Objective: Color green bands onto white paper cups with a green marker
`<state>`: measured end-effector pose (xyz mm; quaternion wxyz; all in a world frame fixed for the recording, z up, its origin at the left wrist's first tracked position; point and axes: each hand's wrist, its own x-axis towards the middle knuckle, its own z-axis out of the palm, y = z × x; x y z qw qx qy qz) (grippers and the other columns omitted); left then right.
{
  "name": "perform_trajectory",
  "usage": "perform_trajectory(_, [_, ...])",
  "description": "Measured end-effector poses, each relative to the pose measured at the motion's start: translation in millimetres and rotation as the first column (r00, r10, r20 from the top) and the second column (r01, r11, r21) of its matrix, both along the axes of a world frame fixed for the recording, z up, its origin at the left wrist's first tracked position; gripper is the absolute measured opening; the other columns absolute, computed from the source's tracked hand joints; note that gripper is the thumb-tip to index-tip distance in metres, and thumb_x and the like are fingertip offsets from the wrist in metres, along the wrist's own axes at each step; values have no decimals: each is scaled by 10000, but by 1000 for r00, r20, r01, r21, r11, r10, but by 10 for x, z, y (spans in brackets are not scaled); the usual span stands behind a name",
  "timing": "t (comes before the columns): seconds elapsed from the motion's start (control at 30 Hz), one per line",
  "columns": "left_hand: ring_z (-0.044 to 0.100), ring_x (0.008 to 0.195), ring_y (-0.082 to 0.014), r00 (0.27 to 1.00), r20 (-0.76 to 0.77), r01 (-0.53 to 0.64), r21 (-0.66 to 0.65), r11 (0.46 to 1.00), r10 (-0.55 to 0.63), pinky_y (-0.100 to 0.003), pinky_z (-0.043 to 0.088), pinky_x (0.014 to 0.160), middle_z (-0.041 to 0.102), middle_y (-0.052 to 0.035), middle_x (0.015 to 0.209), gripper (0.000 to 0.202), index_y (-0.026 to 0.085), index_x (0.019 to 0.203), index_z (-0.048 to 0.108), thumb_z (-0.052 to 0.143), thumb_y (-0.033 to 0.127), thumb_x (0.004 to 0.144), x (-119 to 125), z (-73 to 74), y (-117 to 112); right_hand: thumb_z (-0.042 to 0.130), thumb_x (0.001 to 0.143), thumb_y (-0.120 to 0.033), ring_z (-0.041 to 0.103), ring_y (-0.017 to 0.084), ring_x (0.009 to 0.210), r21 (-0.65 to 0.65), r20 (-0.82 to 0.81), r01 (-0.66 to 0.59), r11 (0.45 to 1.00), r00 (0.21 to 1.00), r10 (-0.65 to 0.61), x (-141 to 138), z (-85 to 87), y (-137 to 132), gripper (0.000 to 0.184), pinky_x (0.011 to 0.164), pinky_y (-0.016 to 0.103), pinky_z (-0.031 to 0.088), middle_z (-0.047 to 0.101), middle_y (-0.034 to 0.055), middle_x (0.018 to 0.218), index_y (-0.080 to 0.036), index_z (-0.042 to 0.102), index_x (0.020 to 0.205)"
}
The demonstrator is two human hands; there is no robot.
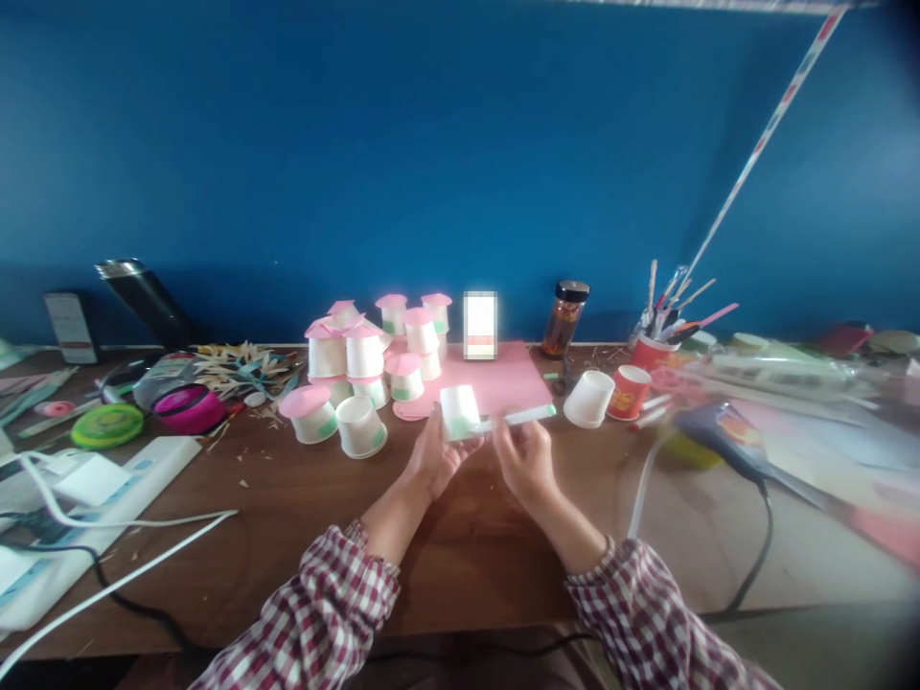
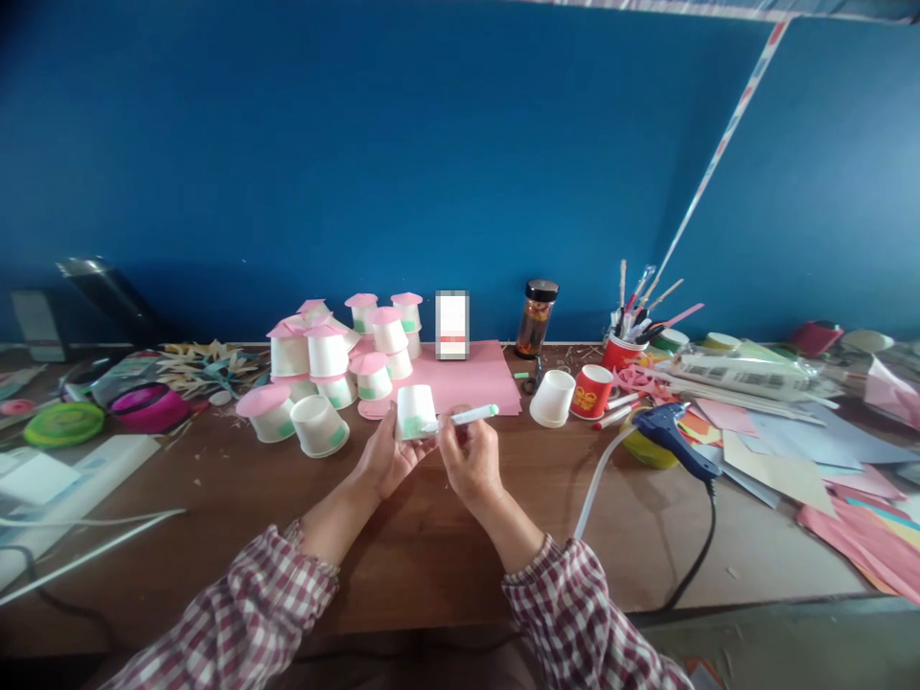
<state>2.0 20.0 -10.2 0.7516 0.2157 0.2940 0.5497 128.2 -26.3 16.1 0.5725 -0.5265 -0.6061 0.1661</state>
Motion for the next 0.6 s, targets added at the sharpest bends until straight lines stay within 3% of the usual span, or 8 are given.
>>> perform_trajectory(0.6, [664, 836, -240, 999, 30, 27, -50, 998, -26, -424, 535, 792, 686, -115, 937, 367, 136, 1085, 599, 496, 419, 877, -5, 102, -37, 494, 873, -268, 575, 120, 535, 68, 16, 21, 997, 1000, -22, 17, 13, -11, 205, 525, 215, 463, 641, 8, 635, -171, 647, 778])
